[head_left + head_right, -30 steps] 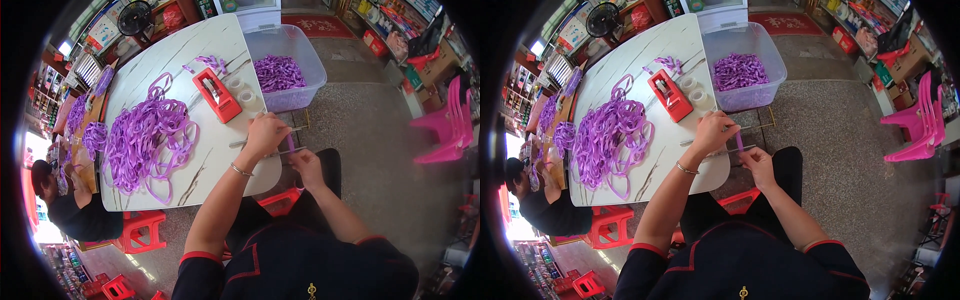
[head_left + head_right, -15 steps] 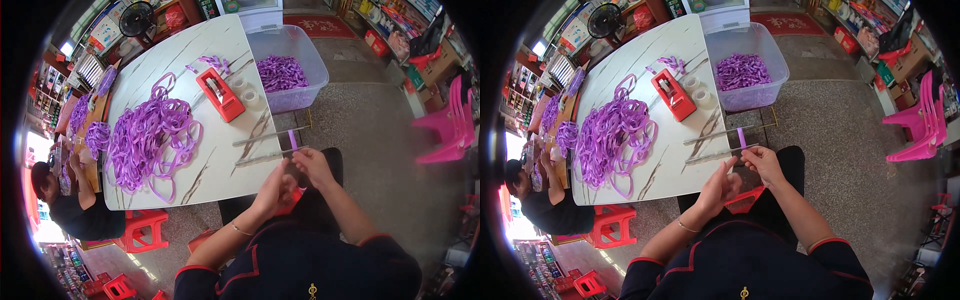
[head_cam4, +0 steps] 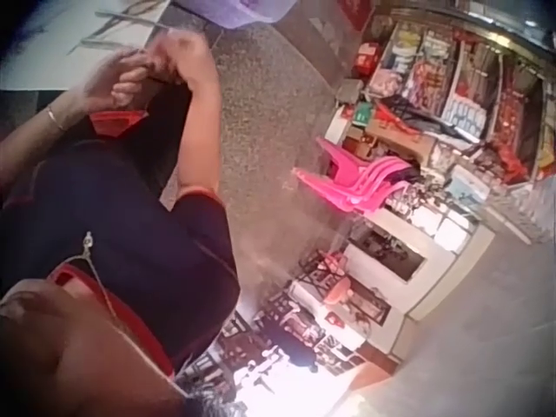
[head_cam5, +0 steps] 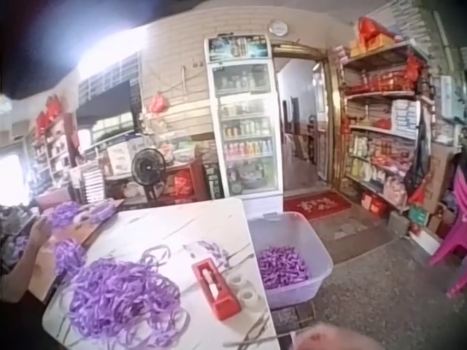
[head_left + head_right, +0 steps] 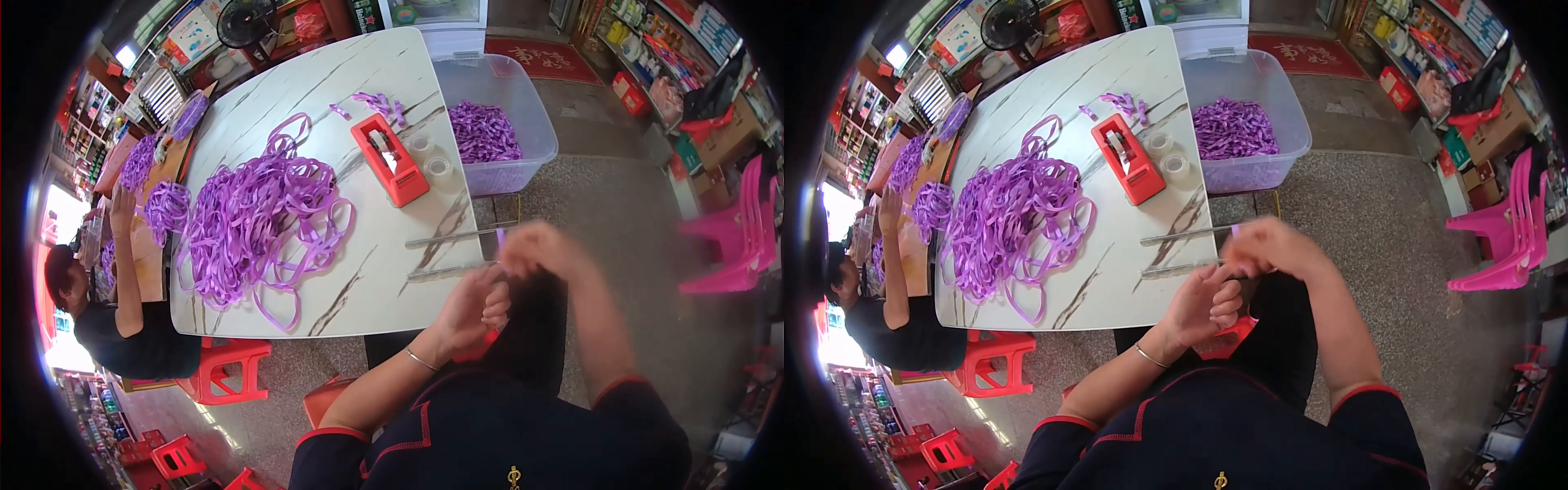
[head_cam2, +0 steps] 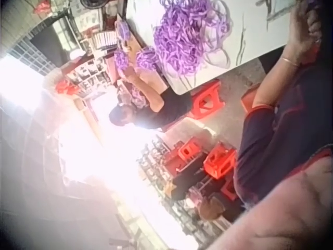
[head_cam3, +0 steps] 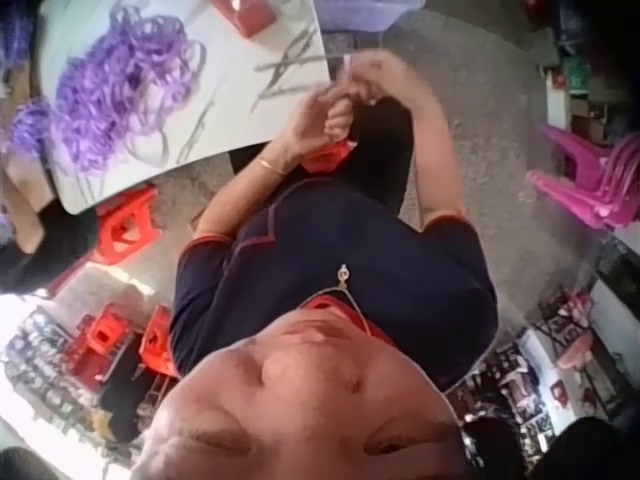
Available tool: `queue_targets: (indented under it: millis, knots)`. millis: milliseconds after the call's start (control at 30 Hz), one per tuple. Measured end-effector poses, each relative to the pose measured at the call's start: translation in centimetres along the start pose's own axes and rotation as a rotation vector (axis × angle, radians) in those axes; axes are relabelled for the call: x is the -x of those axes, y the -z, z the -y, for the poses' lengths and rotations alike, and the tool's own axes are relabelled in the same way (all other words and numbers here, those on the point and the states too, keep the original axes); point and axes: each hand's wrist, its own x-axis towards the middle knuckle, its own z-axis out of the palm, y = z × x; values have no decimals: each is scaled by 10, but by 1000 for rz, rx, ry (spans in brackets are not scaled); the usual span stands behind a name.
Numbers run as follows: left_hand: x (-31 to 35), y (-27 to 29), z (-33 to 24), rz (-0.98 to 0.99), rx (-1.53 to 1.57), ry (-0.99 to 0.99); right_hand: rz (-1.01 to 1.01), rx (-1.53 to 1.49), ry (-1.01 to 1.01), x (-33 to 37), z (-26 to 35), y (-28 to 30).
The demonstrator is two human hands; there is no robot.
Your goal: Making small decorative bows from purple ribbon using manual folding, scissors, and a tape dispenser.
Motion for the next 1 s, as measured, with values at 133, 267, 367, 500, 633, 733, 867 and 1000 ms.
queue_targets:
  millis: [133,267,367,500,633,733,867,1000]
  knots:
    - [2,9,-4,67,9,72,-390,189,485,-107,40,-17]
    - [0,13,-1,90,39,80,-285,328,331,-171,53,-18]
    - [3,14,-2,87,11,72,-137,281,152,-185,59,-26]
    - [2,11,-2,88,-27,52,-83,20,138,-187,61,-30]
    - [1,11,-2,93,-41,58,-200,-102,121,-164,85,-35]
    - [2,15,-1,91,-42,34,-86,-5,124,-150,74,-34]
    - [2,12,0,106,-120,37,-97,65,221,-128,28,-43]
    - [5,5,2,103,-103,19,-438,470,247,-124,23,-51]
